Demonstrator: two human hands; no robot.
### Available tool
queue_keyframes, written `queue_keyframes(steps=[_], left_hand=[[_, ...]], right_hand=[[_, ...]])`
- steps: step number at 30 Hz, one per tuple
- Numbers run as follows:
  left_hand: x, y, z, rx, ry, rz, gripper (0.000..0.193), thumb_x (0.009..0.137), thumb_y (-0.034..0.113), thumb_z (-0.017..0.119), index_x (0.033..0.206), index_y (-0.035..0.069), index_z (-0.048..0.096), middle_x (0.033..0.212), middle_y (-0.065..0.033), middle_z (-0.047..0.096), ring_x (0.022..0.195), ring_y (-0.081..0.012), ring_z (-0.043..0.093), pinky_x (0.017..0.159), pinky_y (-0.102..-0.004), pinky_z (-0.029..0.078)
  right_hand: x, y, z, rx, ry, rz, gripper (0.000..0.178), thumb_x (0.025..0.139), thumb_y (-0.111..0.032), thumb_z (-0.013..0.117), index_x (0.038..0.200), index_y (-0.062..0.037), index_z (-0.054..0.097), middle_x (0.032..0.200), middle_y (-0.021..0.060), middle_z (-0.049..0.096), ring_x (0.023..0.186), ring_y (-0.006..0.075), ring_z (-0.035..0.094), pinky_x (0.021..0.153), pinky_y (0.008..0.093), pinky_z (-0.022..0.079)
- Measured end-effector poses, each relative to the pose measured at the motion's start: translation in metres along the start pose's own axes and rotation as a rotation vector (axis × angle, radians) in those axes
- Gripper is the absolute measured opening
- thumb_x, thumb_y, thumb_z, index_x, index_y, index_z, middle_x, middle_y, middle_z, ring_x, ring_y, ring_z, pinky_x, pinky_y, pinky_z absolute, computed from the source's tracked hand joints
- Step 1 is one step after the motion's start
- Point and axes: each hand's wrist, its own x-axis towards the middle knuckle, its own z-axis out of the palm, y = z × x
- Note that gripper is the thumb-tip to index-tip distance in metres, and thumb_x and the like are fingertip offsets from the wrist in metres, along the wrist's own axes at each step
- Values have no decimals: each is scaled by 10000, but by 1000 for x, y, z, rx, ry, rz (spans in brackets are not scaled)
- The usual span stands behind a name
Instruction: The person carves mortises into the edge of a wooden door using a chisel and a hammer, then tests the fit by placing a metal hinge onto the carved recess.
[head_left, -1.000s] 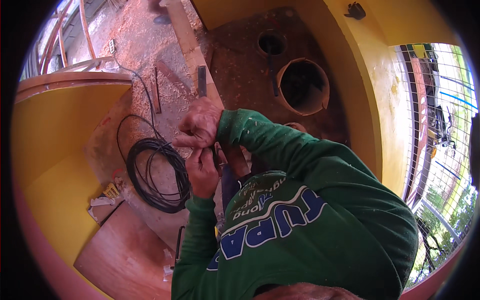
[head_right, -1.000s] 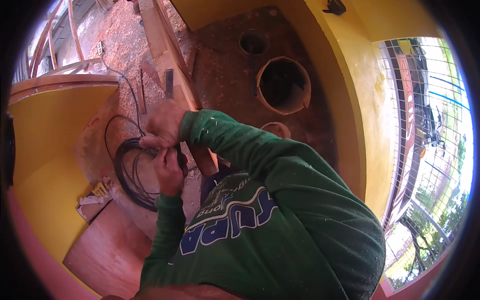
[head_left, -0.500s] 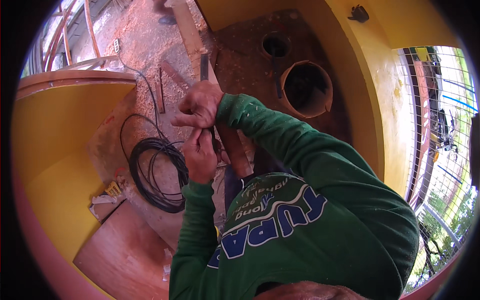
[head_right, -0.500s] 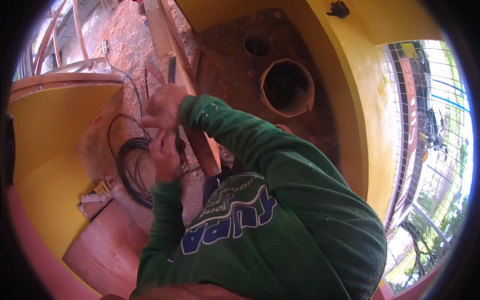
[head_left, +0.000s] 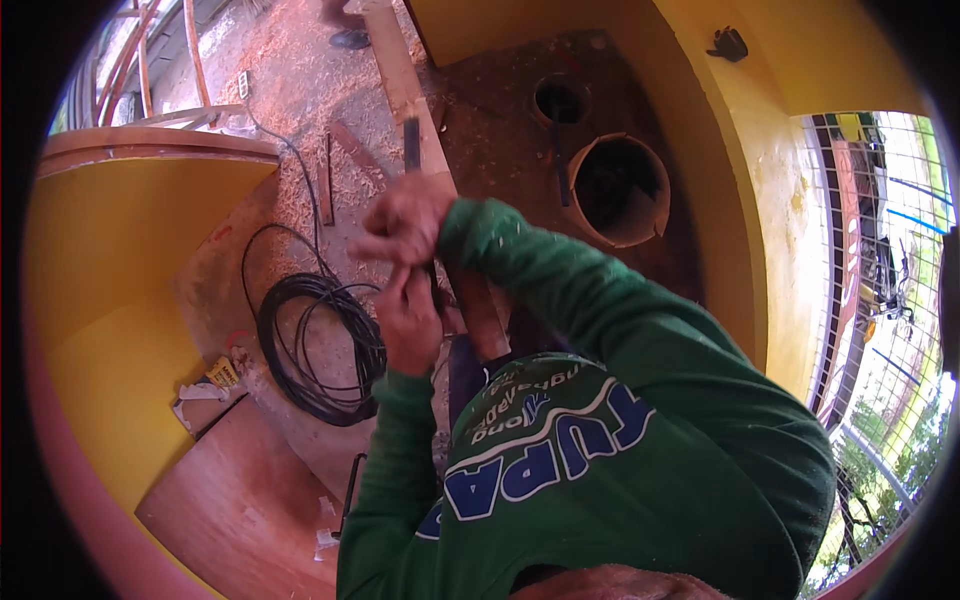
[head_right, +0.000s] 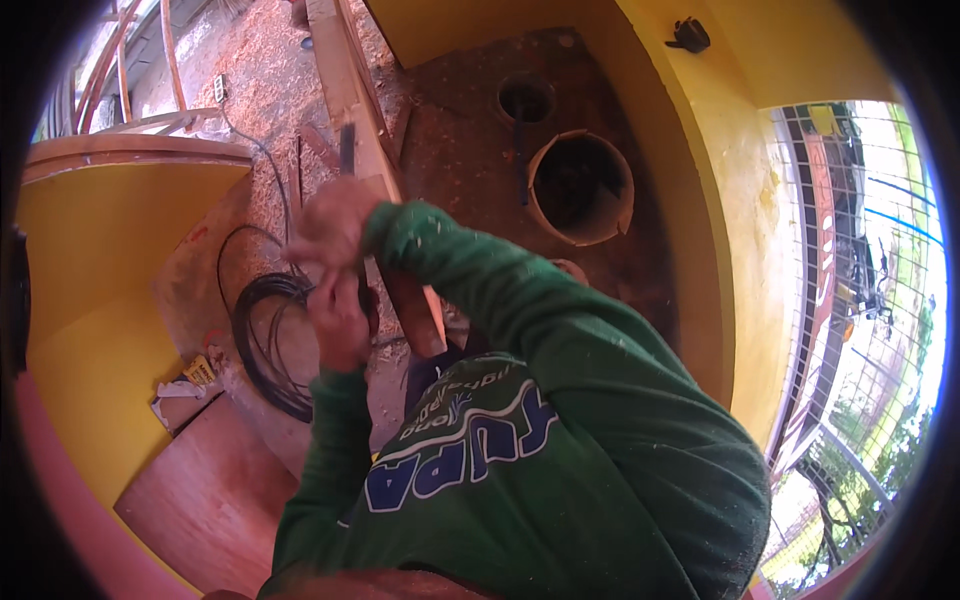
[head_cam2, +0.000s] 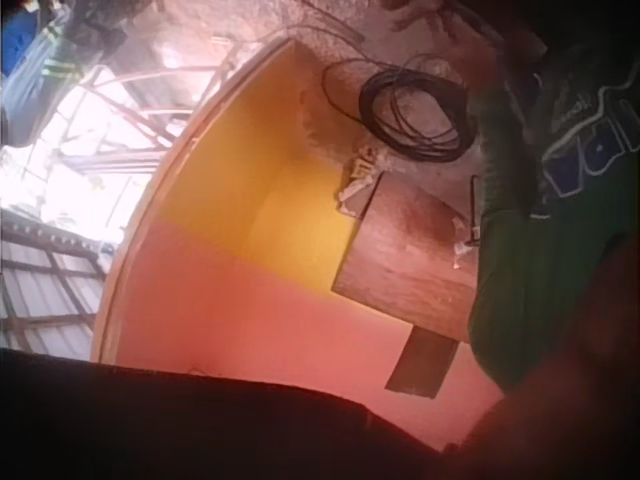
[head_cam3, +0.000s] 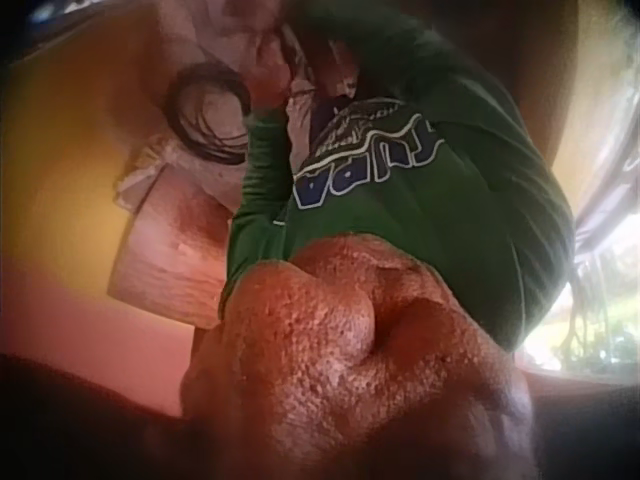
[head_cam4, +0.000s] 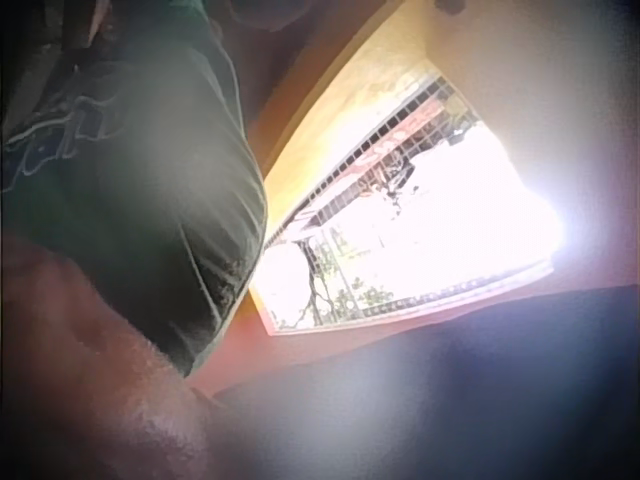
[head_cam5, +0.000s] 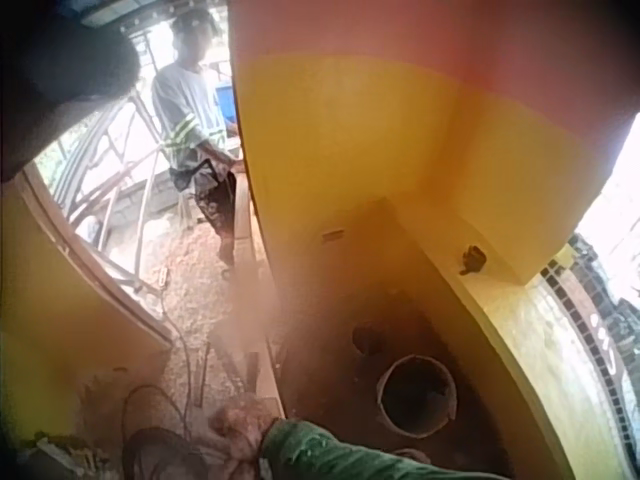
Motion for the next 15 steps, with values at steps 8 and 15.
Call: queue_keyframes(steps=[8,15], left_hand=[[17,20,-2,-742,-104,-689,192,856,161,405,779,27,519,529,-13,447,383,-61,384,344,-222,295],[-14,-9,-4,-451,-93,-498,180,851,143,408,789,17,522,568,-17,480,420,-63,413,360,-218,310]], right_hand=[[0,-2,3,39,-59,128,448,734,-383,556,448,-49,470,456,157,437,452,325,467,444,393,358],[3,-1,7,-30,-52,75,453,728,-413,546,452,-61,476,461,151,449,465,316,489,444,395,374]])
